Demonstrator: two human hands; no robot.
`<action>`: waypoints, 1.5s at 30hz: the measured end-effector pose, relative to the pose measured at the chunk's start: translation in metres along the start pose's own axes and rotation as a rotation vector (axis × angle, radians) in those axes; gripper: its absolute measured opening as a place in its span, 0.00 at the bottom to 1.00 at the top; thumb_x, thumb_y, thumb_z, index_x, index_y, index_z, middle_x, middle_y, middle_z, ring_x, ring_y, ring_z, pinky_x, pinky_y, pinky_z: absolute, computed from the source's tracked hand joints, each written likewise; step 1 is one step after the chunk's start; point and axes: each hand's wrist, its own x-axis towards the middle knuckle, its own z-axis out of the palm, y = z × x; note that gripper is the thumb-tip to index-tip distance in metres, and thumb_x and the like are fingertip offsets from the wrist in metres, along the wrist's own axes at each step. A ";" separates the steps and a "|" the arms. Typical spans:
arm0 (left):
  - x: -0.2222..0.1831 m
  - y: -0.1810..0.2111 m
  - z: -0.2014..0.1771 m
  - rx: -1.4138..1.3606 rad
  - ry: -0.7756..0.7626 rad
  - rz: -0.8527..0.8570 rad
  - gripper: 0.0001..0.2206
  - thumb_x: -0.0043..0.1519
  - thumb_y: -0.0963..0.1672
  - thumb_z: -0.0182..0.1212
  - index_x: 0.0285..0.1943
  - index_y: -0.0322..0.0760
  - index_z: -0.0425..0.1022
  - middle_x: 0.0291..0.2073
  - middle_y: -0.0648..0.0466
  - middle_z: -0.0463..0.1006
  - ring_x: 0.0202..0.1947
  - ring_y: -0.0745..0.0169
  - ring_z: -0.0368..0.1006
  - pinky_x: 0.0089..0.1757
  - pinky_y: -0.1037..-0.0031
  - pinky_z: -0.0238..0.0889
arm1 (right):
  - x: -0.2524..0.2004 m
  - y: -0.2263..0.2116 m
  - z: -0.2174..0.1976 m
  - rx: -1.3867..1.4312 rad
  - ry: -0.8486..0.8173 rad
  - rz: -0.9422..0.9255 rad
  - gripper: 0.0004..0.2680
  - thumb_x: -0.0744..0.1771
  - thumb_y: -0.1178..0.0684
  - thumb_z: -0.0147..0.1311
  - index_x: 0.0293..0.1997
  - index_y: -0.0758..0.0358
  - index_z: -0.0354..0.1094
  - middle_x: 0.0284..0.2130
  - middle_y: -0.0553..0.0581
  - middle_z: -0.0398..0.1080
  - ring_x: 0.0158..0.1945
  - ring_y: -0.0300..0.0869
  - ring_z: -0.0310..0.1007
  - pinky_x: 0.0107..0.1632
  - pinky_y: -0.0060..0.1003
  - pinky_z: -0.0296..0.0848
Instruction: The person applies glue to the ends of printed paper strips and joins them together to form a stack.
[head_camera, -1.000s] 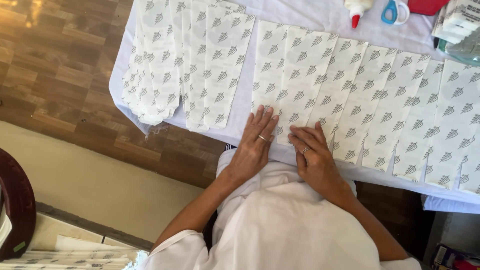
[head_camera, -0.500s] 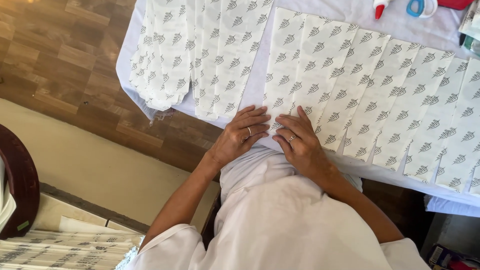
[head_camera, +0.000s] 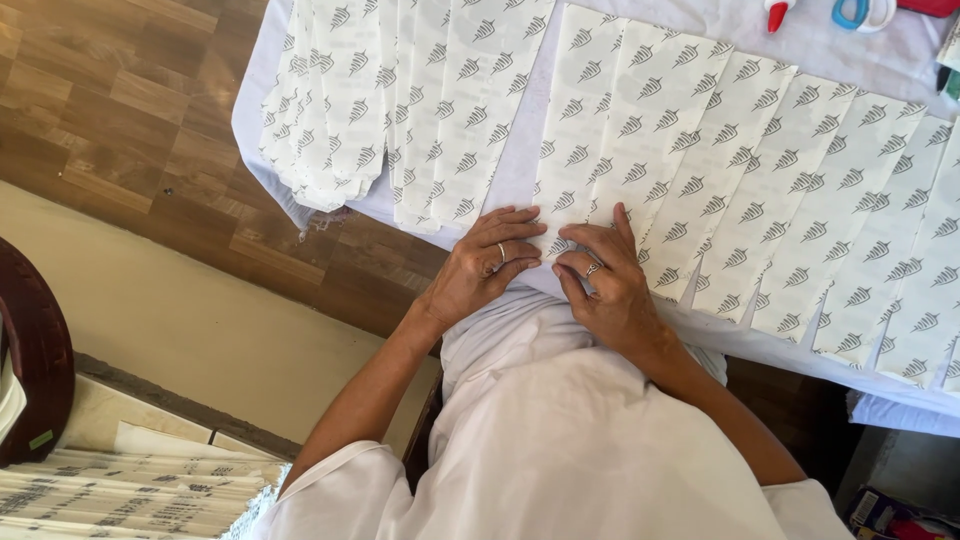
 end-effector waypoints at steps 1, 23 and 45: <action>0.000 0.000 0.000 -0.001 0.000 -0.003 0.02 0.60 0.39 0.69 0.39 0.33 0.84 0.47 0.44 0.83 0.56 0.38 0.76 0.57 0.48 0.65 | 0.000 -0.001 -0.001 0.001 -0.002 0.002 0.02 0.65 0.62 0.63 0.37 0.69 0.75 0.48 0.61 0.74 0.57 0.52 0.75 0.73 0.67 0.48; -0.003 0.002 0.018 0.001 0.069 -0.281 0.11 0.54 0.35 0.69 0.45 0.34 0.83 0.43 0.46 0.81 0.56 0.39 0.75 0.60 0.50 0.60 | 0.005 0.008 0.008 0.105 -0.007 0.194 0.06 0.62 0.62 0.69 0.33 0.65 0.73 0.44 0.57 0.74 0.53 0.51 0.76 0.75 0.58 0.46; 0.004 0.007 0.016 0.600 -0.027 -0.168 0.22 0.72 0.41 0.43 0.75 0.26 0.57 0.65 0.30 0.68 0.69 0.26 0.59 0.62 0.43 0.57 | 0.004 -0.001 -0.001 -0.072 -0.117 0.066 0.12 0.66 0.64 0.57 0.55 0.67 0.75 0.57 0.62 0.72 0.66 0.53 0.67 0.77 0.55 0.42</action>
